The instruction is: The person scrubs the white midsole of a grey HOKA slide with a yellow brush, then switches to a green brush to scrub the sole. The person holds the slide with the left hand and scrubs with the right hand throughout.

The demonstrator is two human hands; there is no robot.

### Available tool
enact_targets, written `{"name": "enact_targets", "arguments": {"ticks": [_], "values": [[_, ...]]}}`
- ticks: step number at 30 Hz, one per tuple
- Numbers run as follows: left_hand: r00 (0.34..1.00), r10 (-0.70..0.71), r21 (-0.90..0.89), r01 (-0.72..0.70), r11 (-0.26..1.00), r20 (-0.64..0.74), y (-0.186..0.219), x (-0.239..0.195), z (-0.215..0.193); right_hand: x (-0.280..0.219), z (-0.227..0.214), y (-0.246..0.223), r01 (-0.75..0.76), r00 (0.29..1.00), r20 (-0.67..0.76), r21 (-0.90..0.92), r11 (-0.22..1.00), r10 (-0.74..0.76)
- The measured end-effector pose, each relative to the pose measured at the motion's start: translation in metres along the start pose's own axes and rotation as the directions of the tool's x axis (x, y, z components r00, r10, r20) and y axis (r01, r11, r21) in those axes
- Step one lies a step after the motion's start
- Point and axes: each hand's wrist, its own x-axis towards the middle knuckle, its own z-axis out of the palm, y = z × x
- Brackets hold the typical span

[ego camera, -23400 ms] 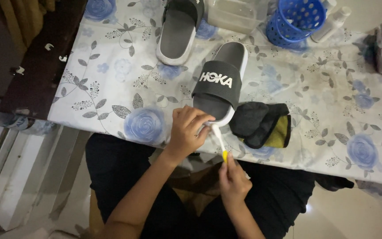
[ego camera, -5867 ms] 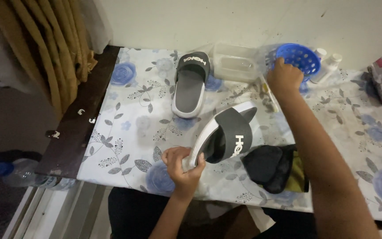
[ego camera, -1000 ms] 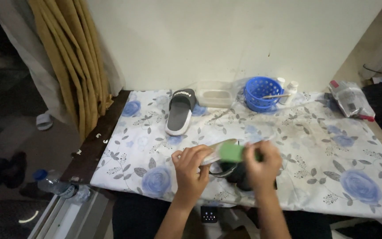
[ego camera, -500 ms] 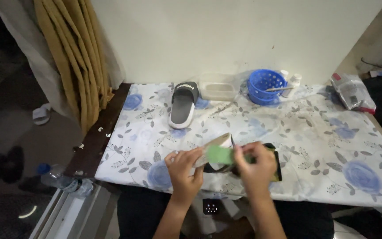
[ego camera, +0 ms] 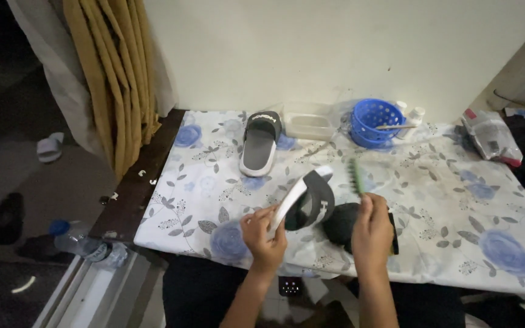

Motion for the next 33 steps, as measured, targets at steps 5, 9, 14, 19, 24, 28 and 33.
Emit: {"name": "enact_targets", "arguments": {"ticks": [5,9,14,19,24,28,33], "values": [[0.994,-0.055,-0.050,0.060,0.997,0.096,-0.016,-0.014,0.017,-0.020,0.025,0.012,0.059,0.996,0.083,-0.214,0.975,-0.042],[0.985,-0.092,-0.062,0.102,0.993,0.148,-0.021,-0.011,0.010,-0.037,0.057,0.052,0.432,0.888,-0.002,-0.339,0.836,-0.460],[0.980,-0.112,-0.056,0.122,0.991,0.165,-0.027,-0.011,0.013,-0.020,0.056,0.048,0.644,0.738,0.060,-0.359,0.675,-0.672],[0.984,-0.097,-0.028,0.102,0.994,0.148,-0.025,-0.009,0.015,-0.023,0.058,0.045,0.603,0.783,-0.016,-0.225,0.765,-0.622],[0.976,-0.095,-0.005,0.098,0.995,0.197,-0.024,-0.011,0.017,-0.016,0.060,0.063,0.591,0.767,-0.093,-0.283,0.755,-0.635],[0.960,-0.148,-0.018,0.156,0.988,0.236,-0.022,-0.010,0.017,-0.030,0.066,0.081,0.533,0.819,-0.066,-0.276,0.800,-0.569],[0.974,-0.136,-0.017,0.141,0.990,0.181,-0.016,-0.008,0.018,-0.020,0.058,0.064,0.563,0.785,-0.109,-0.286,0.776,-0.610]]}}
